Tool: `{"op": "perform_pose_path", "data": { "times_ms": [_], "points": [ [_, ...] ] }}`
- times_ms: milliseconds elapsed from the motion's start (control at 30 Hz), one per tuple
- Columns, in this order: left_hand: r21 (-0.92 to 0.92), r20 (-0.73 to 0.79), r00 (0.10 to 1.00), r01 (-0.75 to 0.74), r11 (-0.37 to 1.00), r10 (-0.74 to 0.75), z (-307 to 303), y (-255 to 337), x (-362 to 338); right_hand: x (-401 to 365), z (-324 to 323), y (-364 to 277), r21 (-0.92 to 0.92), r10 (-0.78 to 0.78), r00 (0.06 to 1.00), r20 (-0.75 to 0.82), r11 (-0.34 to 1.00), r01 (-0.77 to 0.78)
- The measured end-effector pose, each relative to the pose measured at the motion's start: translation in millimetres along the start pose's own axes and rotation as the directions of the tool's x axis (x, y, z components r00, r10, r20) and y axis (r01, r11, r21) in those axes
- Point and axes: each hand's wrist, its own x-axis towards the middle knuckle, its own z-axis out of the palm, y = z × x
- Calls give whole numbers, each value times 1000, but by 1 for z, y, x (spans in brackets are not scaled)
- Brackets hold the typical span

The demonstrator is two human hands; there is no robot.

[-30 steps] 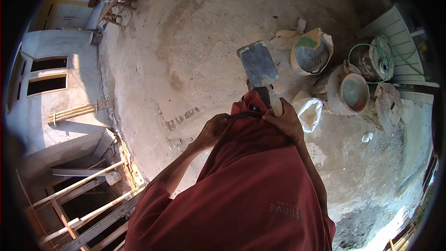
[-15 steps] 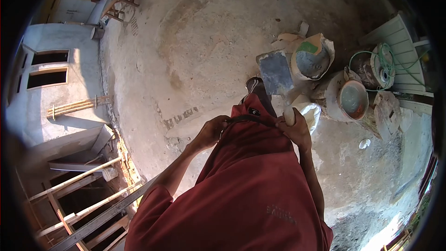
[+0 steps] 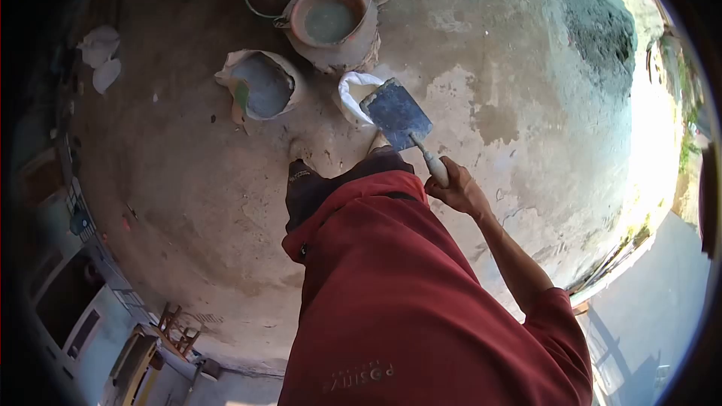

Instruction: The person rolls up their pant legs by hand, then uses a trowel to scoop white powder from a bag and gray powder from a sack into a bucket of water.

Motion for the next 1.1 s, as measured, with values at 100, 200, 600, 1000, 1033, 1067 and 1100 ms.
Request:
{"op": "perform_pose_path", "data": {
  "times_ms": [100, 200, 600, 1000, 1033, 1067, 1100],
  "points": [
    [115, 43, 999, -12, 993, 7, -25, 17, 16, -41, 20, 19, 147, 75, 989, -131, 988, -55],
    [212, 92, 995, -50, 976, 31, -38, 43, 35, -69, 36, 12, 443, 202, 968, -150, 889, -117],
    [177, 802, 484, -753, 634, 351, 113, 265, 104, -107, 76, 27, 621, 322, 899, -297, 780, -75],
    [46, 986, 87, -960, 277, 140, 197, 292, 106, -125, 105, 20, 771, 503, 782, -368, 635, -46],
    [43, 988, 80, -962, 270, 131, 198, 294, 107, -123, 110, 23, 809, 515, 762, -393, 588, 20],
    [39, 990, 74, -959, 280, 116, 198, 295, 108, -121, 113, 22, 839, 527, 742, -414, 537, 87],
    [36, 992, 69, -956, 290, 105, 199, 296, 109, -120, 114, 23, 841, 530, 738, -417, 533, 93]
  ]
}}
